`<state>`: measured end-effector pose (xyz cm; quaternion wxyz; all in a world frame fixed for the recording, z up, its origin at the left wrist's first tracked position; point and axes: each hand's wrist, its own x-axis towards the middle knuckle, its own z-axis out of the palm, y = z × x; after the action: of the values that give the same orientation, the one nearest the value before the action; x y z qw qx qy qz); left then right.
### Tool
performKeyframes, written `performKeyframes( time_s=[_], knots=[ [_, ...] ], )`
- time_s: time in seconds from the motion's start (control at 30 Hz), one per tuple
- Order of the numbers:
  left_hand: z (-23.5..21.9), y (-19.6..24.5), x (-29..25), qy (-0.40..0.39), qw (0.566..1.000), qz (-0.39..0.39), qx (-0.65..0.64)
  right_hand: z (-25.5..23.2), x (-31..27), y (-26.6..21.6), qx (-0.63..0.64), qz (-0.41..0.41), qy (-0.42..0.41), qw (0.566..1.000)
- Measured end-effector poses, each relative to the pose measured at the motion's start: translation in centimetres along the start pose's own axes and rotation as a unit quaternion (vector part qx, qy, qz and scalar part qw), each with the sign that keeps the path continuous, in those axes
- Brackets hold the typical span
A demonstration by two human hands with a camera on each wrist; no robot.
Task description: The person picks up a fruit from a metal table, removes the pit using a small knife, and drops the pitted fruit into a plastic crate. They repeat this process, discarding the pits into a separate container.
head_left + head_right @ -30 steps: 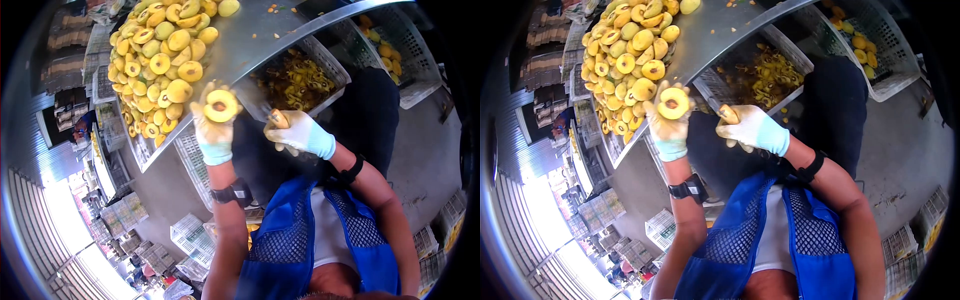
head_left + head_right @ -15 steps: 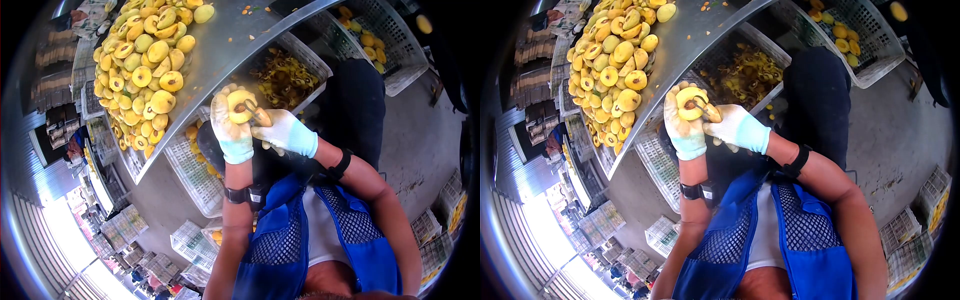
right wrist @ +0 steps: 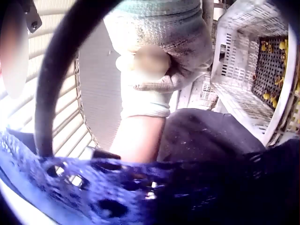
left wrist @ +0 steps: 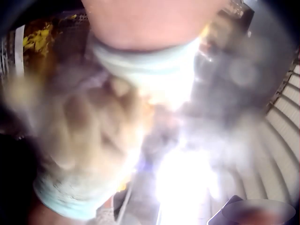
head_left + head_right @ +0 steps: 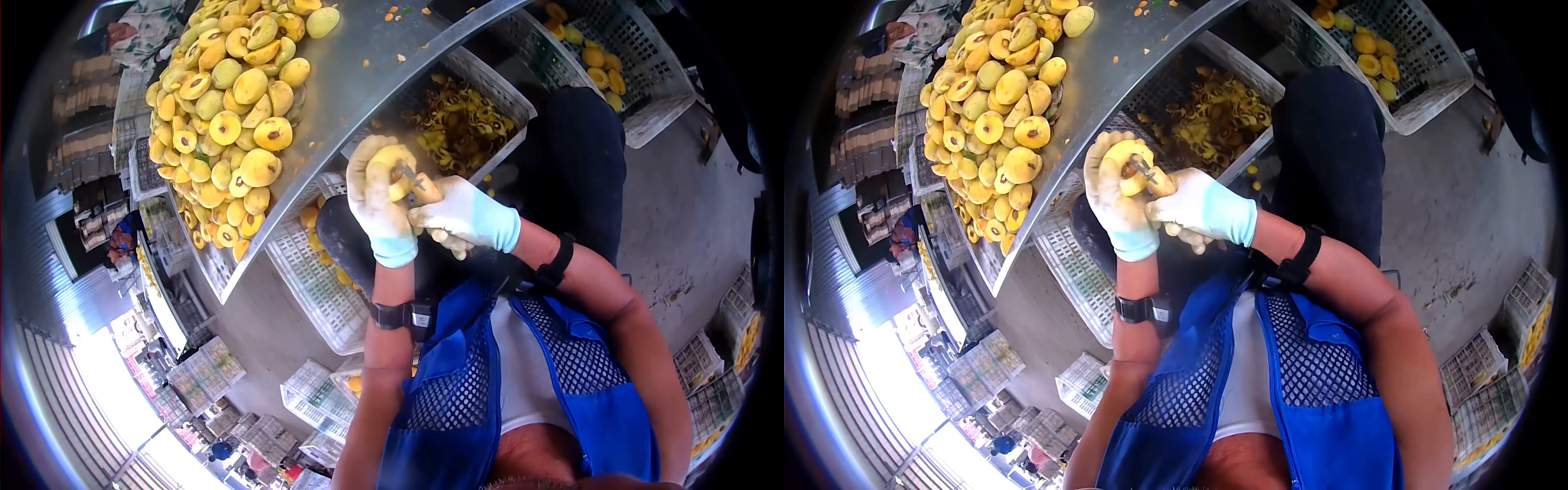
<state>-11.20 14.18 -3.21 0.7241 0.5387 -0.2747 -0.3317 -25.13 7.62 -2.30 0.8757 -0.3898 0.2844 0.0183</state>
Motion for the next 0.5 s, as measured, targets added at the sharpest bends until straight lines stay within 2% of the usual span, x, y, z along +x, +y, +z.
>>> performKeyframes(
  time_s=[0.03, 0.17, 0.27, 0.4, 0.47, 0.5],
  knots=[
    [-0.4, -0.5, 0.1, 0.001, 0.996, -0.002, -0.09, 0.3, -0.1, -0.1, -0.008, -0.017, 0.012, 1.0],
    [-0.6, -0.5, 0.2, 0.031, 0.99, 0.022, -0.138, 0.7, -0.2, -0.2, -0.007, -0.054, 0.035, 0.998],
    [-0.5, -0.4, 0.0, 0.011, 0.996, 0.038, -0.079, 0.9, -0.4, -0.6, -0.019, -0.032, 0.033, 0.999],
    [-0.9, -1.0, 0.1, -0.063, 0.99, 0.112, 0.05, 0.6, -0.4, -0.2, -0.005, -0.031, 0.018, 0.999],
    [-1.7, -1.8, 0.8, -0.102, 0.972, 0.167, 0.131, -0.2, -0.3, 0.3, 0.083, -0.002, -0.032, 0.996],
    [-1.8, -2.0, 0.7, -0.108, 0.973, 0.167, 0.117, -0.4, -0.3, 0.3, 0.126, 0.012, -0.058, 0.99]
  ],
)
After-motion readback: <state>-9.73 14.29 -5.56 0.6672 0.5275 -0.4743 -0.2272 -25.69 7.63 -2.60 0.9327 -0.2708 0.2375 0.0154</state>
